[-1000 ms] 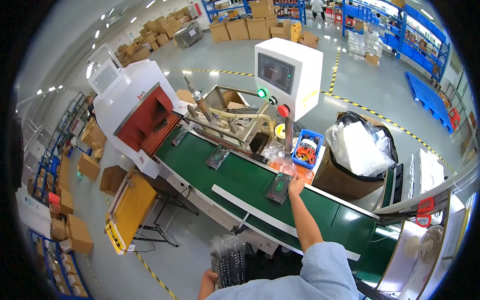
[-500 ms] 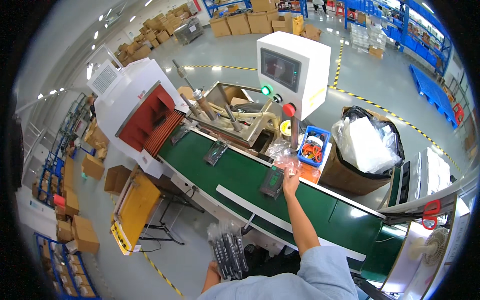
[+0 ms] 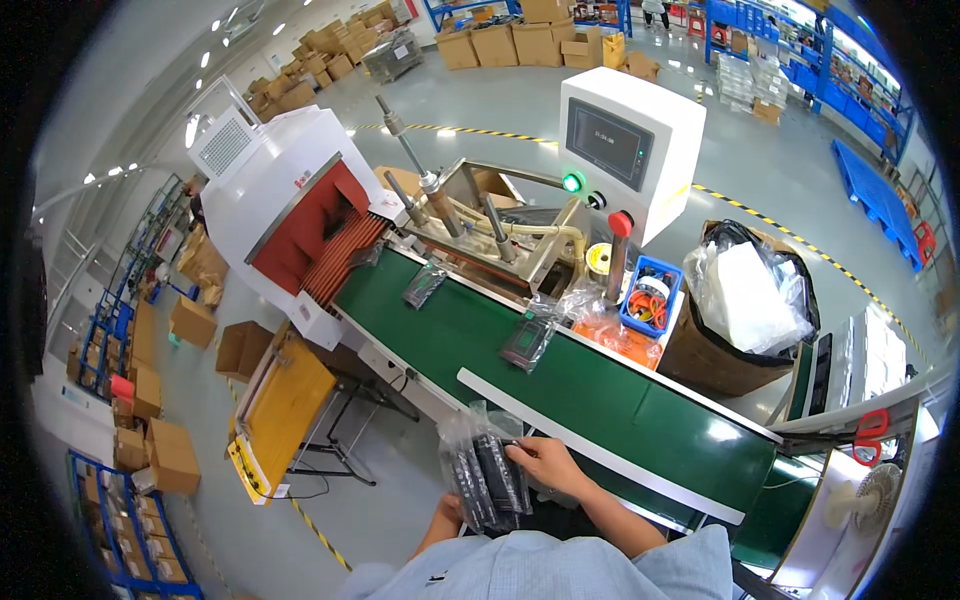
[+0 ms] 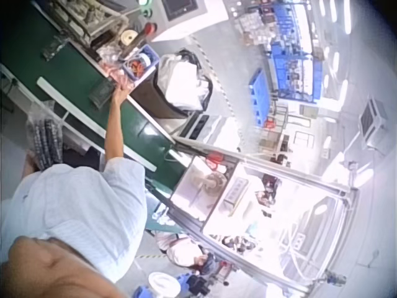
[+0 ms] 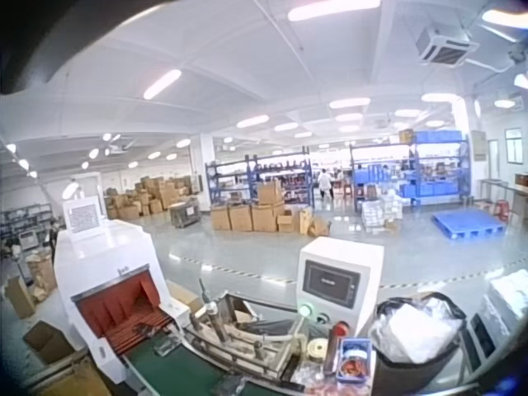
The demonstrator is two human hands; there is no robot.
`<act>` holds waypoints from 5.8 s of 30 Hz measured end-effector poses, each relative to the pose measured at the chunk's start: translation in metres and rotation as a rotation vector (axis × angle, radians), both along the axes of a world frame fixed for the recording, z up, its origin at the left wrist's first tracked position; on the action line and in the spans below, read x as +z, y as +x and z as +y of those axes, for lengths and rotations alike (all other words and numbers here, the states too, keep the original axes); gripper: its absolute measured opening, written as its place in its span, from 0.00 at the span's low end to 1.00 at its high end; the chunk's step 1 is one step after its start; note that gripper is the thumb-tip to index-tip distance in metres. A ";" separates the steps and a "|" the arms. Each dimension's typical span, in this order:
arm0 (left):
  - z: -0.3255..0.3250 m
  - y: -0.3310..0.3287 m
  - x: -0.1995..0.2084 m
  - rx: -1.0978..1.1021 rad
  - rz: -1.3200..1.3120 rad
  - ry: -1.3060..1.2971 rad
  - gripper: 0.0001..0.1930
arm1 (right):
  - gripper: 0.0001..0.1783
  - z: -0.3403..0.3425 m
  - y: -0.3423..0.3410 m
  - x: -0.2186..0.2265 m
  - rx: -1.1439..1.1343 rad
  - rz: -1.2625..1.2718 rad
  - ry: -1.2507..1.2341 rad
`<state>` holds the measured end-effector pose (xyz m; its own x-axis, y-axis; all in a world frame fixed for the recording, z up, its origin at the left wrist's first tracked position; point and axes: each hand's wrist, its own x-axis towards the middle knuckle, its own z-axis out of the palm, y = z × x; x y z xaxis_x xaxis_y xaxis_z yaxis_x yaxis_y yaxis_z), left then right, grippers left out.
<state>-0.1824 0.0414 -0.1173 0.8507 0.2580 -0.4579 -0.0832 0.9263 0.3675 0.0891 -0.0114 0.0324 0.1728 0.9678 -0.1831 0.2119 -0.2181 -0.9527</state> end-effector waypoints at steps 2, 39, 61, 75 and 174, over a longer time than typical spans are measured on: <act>0.002 0.006 0.002 -0.003 -0.004 -0.010 0.42 | 0.16 -0.003 -0.002 -0.008 -0.054 -0.064 0.021; 0.030 0.024 0.025 0.080 -0.035 -0.132 0.46 | 0.21 0.063 0.155 -0.202 -1.188 -0.396 -0.296; 0.024 0.037 0.046 0.081 -0.062 -0.109 0.48 | 0.17 -0.024 -0.029 0.007 -0.204 0.284 -0.104; 0.032 0.074 0.078 0.049 -0.238 -0.021 0.49 | 0.06 -0.068 0.003 0.021 -0.559 0.135 0.176; 0.077 0.080 0.114 0.360 -0.239 0.146 0.44 | 0.14 -0.178 0.207 -0.106 -1.144 -0.147 -0.069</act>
